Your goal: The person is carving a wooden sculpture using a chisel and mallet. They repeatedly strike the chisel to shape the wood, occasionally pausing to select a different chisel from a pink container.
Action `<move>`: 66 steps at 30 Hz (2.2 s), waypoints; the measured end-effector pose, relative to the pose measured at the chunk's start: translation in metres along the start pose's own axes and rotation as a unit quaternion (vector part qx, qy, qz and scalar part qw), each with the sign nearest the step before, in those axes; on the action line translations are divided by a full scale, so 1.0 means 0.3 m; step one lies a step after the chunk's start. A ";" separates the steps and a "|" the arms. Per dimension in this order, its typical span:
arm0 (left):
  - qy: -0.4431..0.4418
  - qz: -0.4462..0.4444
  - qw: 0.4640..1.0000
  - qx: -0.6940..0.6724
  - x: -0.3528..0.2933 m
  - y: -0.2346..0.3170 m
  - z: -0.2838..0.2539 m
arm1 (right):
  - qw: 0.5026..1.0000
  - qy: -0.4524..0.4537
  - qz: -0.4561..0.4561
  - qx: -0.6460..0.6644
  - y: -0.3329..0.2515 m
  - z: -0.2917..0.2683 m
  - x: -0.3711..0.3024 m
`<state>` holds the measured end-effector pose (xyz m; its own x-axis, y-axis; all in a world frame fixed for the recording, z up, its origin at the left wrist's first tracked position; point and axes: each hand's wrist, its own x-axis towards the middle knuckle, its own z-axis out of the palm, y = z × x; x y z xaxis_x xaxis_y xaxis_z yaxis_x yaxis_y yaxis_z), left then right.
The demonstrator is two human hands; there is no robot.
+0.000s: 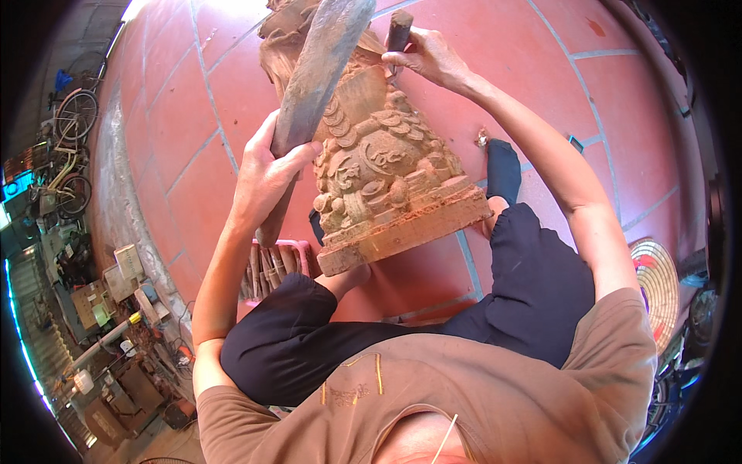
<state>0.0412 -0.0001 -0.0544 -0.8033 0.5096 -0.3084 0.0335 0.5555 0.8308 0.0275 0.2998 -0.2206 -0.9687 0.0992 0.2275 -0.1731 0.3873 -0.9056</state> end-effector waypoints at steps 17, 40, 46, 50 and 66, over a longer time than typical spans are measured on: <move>0.020 0.040 0.998 0.042 0.039 0.011 0.046 | 0.990 -0.020 -0.057 -0.124 -0.035 0.071 0.058; 0.005 -0.052 0.999 0.010 -0.015 -0.034 -0.025 | 0.991 0.016 0.113 0.065 -0.031 -0.071 -0.113; 0.019 -0.018 0.999 0.032 -0.052 -0.083 -0.043 | 0.958 -0.016 0.170 0.229 -0.056 -0.074 -0.178; 0.001 -0.057 0.998 0.014 -0.055 -0.074 -0.040 | 0.952 -0.028 0.175 0.249 -0.048 -0.058 -0.199; -0.009 0.048 0.997 0.056 0.012 0.067 0.032 | 0.985 -0.090 0.097 0.112 -0.035 -0.026 -0.129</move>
<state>0.0447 0.0192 -0.0434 -0.7818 0.5760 -0.2388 0.1768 0.5720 0.8010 0.0680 0.2989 -0.2173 -0.9998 -0.0196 -0.0070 0.0037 0.1635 -0.9865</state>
